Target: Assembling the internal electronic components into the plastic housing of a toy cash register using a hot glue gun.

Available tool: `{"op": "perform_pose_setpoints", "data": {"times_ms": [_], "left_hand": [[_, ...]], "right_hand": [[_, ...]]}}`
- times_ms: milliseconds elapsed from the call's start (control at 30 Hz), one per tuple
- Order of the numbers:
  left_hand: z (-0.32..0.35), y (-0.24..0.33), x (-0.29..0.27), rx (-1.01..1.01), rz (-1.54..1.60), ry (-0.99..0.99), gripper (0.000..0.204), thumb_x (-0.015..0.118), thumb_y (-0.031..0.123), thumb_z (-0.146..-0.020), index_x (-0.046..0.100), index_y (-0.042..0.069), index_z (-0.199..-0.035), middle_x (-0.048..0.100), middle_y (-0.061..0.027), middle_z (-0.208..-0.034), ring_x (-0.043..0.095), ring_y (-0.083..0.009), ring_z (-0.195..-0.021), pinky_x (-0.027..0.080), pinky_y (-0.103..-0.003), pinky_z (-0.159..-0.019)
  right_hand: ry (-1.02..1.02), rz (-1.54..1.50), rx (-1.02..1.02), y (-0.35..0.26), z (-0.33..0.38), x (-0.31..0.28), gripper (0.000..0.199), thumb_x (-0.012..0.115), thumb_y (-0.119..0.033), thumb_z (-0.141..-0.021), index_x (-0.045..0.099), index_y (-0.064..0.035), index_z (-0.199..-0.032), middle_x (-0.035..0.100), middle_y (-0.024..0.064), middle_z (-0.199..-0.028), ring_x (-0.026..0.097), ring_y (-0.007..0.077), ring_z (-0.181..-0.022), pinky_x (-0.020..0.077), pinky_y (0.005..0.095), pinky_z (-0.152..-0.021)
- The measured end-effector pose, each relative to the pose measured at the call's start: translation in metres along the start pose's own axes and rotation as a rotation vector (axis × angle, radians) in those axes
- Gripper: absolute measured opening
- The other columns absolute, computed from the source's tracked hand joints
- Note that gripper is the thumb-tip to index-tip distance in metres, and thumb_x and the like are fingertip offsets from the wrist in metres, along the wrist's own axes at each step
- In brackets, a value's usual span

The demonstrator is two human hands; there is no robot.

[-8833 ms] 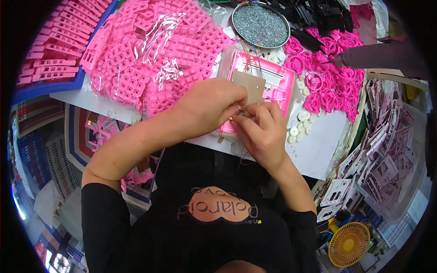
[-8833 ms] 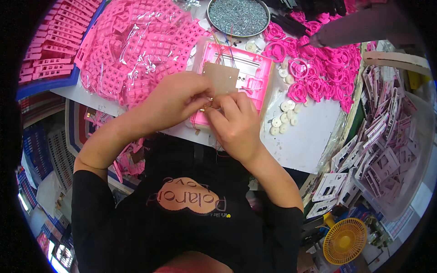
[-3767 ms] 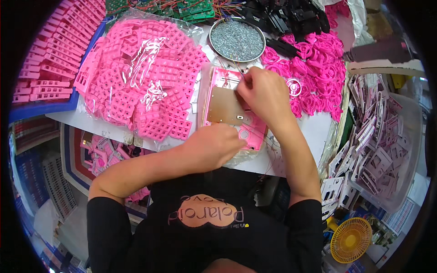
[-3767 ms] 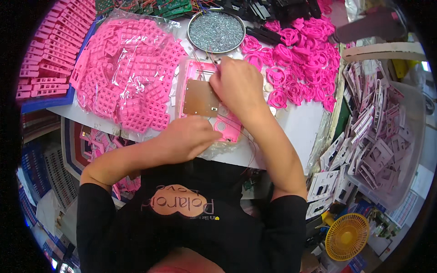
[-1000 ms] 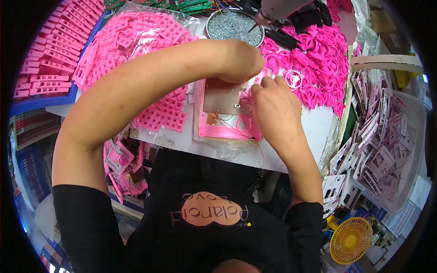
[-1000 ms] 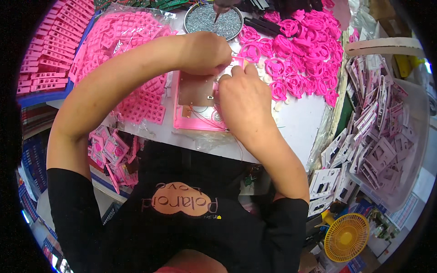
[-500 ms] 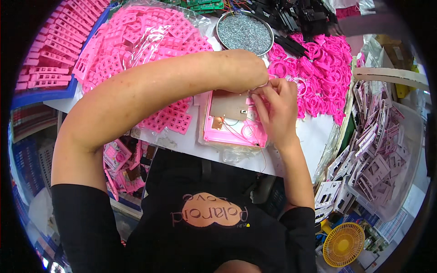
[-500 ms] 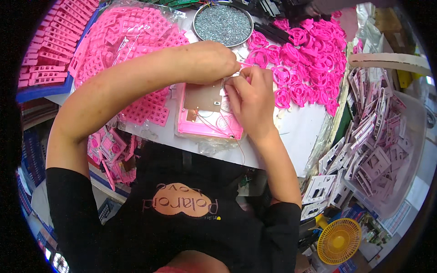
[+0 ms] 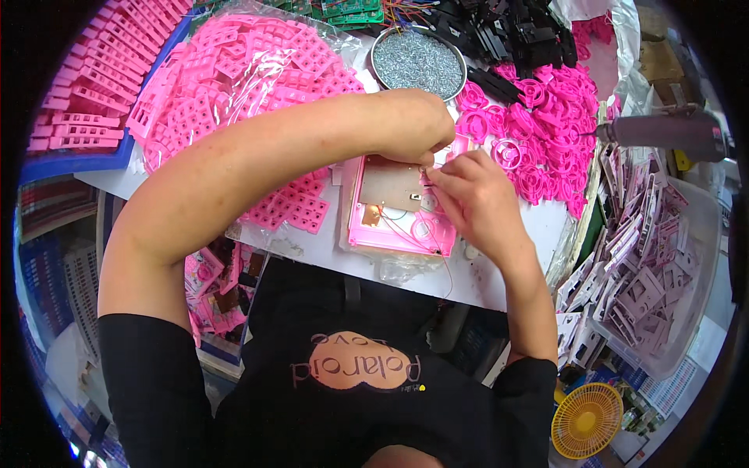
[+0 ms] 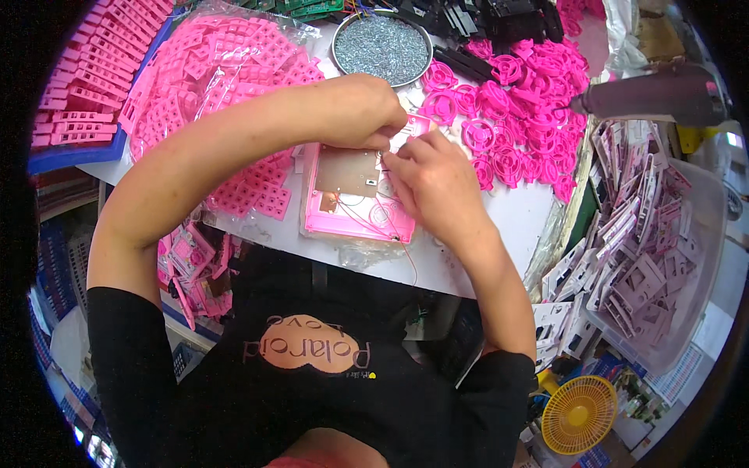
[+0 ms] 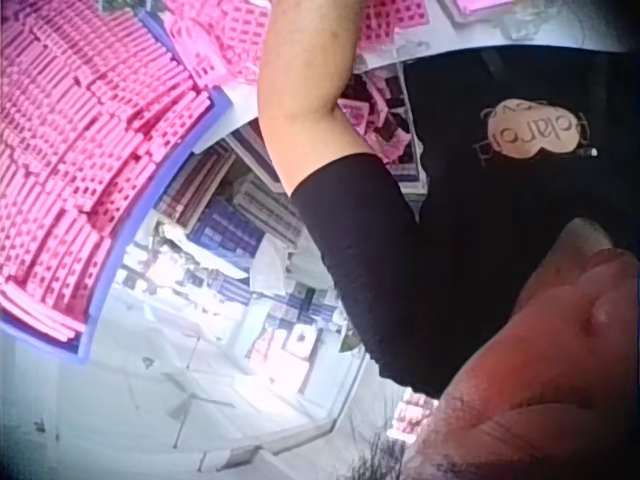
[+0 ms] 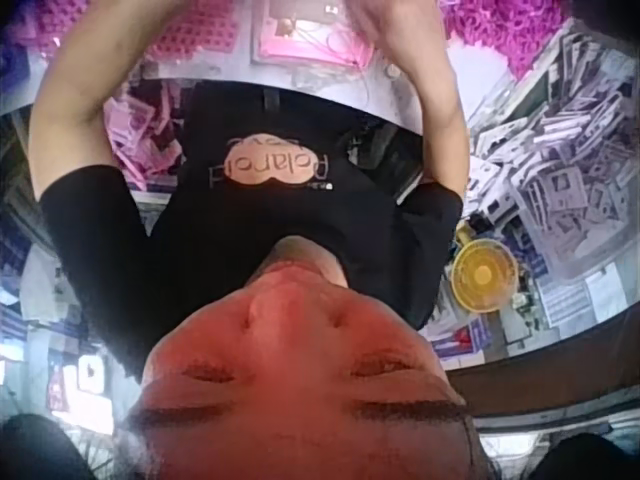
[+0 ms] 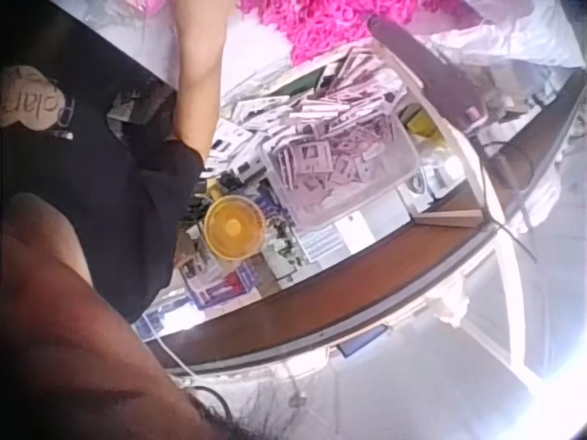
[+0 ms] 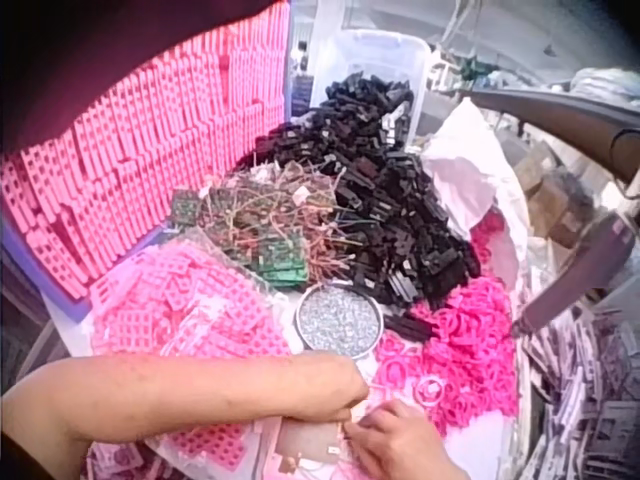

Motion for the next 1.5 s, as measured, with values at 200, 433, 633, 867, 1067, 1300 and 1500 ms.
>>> {"op": "perform_pose_setpoints", "data": {"times_ms": [200,433,633,867,1067,1300,1500], "left_hand": [[-0.019,0.02,-0.001,-0.189,-0.183,-0.173,0.022,0.07,0.016,-0.077,0.075,0.003,-0.093,0.073,-0.0185,-0.09,0.072,-0.0366,-0.085,0.058,-0.046,-0.073],[-0.027,0.027,-0.005,-0.138,-0.27,-0.229,0.02,0.069,0.018,-0.08,0.077,0.005,-0.094,0.074,-0.0175,-0.091,0.073,-0.0353,-0.084,0.059,-0.045,-0.071],[0.017,-0.007,-0.039,-0.324,0.032,0.399,0.02,0.066,0.022,-0.086,0.073,0.004,-0.09,0.07,-0.0183,-0.082,0.069,-0.0361,-0.078,0.054,-0.046,-0.071],[0.022,-0.017,-0.004,-0.512,0.027,0.582,0.022,0.067,0.024,-0.086,0.071,0.002,-0.089,0.069,-0.0185,-0.079,0.068,-0.0371,-0.079,0.053,-0.048,-0.074],[0.017,-0.015,0.001,-0.484,0.148,0.364,0.02,0.065,0.02,-0.085,0.074,0.003,-0.091,0.071,-0.0167,-0.086,0.069,-0.037,-0.085,0.054,-0.047,-0.078],[0.036,-0.003,0.016,-0.351,0.071,0.542,0.014,0.067,0.015,-0.084,0.071,0.003,-0.091,0.069,-0.016,-0.092,0.067,-0.0363,-0.084,0.053,-0.047,-0.076],[0.05,0.018,0.032,-0.353,0.149,0.675,0.016,0.072,0.014,-0.084,0.064,0.002,-0.091,0.067,-0.0151,-0.086,0.067,-0.0344,-0.079,0.052,-0.044,-0.069]], "right_hand": [[0.078,0.093,0.105,-0.02,0.007,0.013,0.019,0.07,-0.008,-0.078,0.074,-0.0022,-0.095,0.066,0.0076,-0.09,0.062,0.027,-0.092,0.0529,0.041,-0.077],[-0.003,0.098,0.046,-0.013,0.003,0.012,0.017,0.066,-0.008,-0.079,0.072,-0.0015,-0.093,0.063,0.0091,-0.088,0.062,0.0287,-0.09,0.0526,0.0421,-0.07],[0.126,0.006,0.12,-0.011,0.011,0.019,0.03,0.071,-0.008,-0.076,0.072,-0.0032,-0.106,0.06,0.0092,-0.085,0.06,0.0292,-0.087,0.0524,0.0408,-0.071],[-0.073,0.339,0.033,-0.03,0.013,0.021,0.035,0.062,-0.014,-0.081,0.067,0.0014,-0.112,0.059,0.0064,-0.093,0.058,0.0241,-0.092,0.0534,0.0394,-0.07],[-0.186,0.099,-0.073,-0.003,0.007,0.0,0.032,0.065,-0.014,-0.081,0.069,-0.0059,-0.112,0.063,0.0063,-0.092,0.061,0.0248,-0.094,0.0553,0.0397,-0.07],[0.218,-0.111,0.271,0.011,-0.022,0.004,0.016,0.07,-0.016,-0.084,0.074,-0.0055,-0.097,0.07,0.0101,-0.088,0.067,0.0283,-0.08,0.0538,0.039,-0.068],[0.239,-0.44,0.348,0.005,-0.026,0.017,0.017,0.073,-0.016,-0.085,0.074,-0.0025,-0.096,0.07,0.0126,-0.081,0.067,0.0276,-0.067,0.0528,0.0367,-0.062]]}}
Point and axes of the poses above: each hand's wrist, its own z-axis away from the middle knuckle, its own x-axis out of the palm, y = z × x, the point moved 2 cm from there along -z, towards the middle knuckle
